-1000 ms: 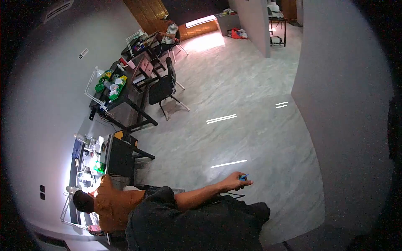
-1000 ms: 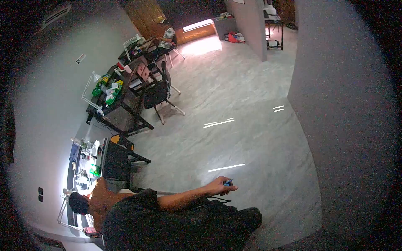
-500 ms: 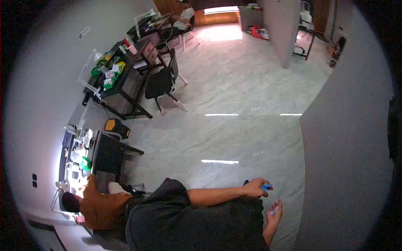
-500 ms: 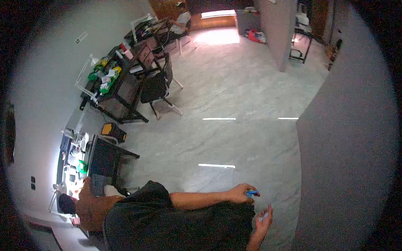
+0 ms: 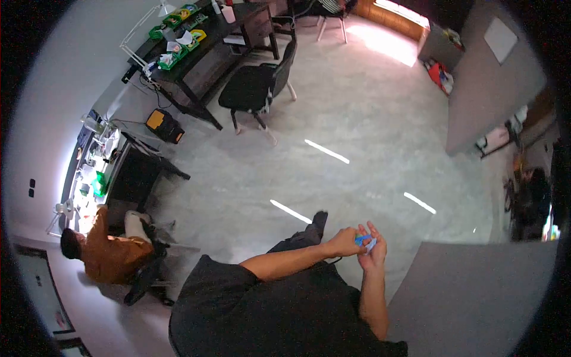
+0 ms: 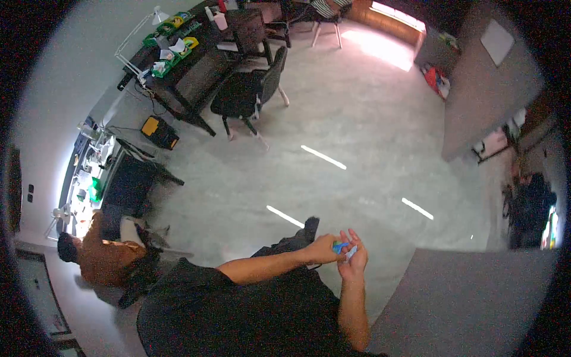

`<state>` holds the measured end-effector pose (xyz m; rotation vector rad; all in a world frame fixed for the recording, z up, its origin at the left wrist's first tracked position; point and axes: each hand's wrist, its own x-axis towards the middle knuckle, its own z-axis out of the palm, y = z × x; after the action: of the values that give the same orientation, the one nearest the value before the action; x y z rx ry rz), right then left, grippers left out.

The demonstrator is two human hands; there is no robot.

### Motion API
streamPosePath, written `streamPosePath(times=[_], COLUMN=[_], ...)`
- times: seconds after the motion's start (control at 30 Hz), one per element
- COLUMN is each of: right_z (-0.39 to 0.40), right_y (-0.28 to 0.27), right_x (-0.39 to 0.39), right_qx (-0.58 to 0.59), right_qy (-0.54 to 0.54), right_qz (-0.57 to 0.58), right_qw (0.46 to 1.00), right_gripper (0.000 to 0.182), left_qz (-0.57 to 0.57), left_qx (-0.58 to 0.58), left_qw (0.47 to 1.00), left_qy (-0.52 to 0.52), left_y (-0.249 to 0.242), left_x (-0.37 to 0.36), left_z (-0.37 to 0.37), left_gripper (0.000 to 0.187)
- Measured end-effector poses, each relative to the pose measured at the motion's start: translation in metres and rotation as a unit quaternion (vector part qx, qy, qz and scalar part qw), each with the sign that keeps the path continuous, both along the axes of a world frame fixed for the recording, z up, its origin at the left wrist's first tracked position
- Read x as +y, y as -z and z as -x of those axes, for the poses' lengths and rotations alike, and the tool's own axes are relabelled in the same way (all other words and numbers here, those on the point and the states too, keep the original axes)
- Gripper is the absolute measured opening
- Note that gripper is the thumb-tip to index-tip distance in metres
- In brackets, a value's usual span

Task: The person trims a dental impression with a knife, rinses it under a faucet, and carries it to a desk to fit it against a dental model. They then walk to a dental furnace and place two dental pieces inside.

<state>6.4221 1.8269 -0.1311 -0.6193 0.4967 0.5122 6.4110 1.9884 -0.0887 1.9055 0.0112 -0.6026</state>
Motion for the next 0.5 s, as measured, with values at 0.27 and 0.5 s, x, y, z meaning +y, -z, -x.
streamPosePath(times=[0.27,0.5], right_z=[-0.231,-0.475], right_y=[-0.056,-0.031], right_x=[0.049,0.085], right_qx=[0.0,0.06], right_qy=[-0.041,-0.182], right_qz=[0.043,0.076], right_qw=[0.998,0.978], right_gripper=[0.049,0.05], left_qz=[0.161,0.34], left_qx=[0.07,0.048], left_qw=[0.984,0.921], left_qy=[-0.009,-0.185], left_y=[-0.026,-0.011], left_x=[0.041,0.11], left_z=[-0.234,-0.408], left_gripper=[0.029,0.028])
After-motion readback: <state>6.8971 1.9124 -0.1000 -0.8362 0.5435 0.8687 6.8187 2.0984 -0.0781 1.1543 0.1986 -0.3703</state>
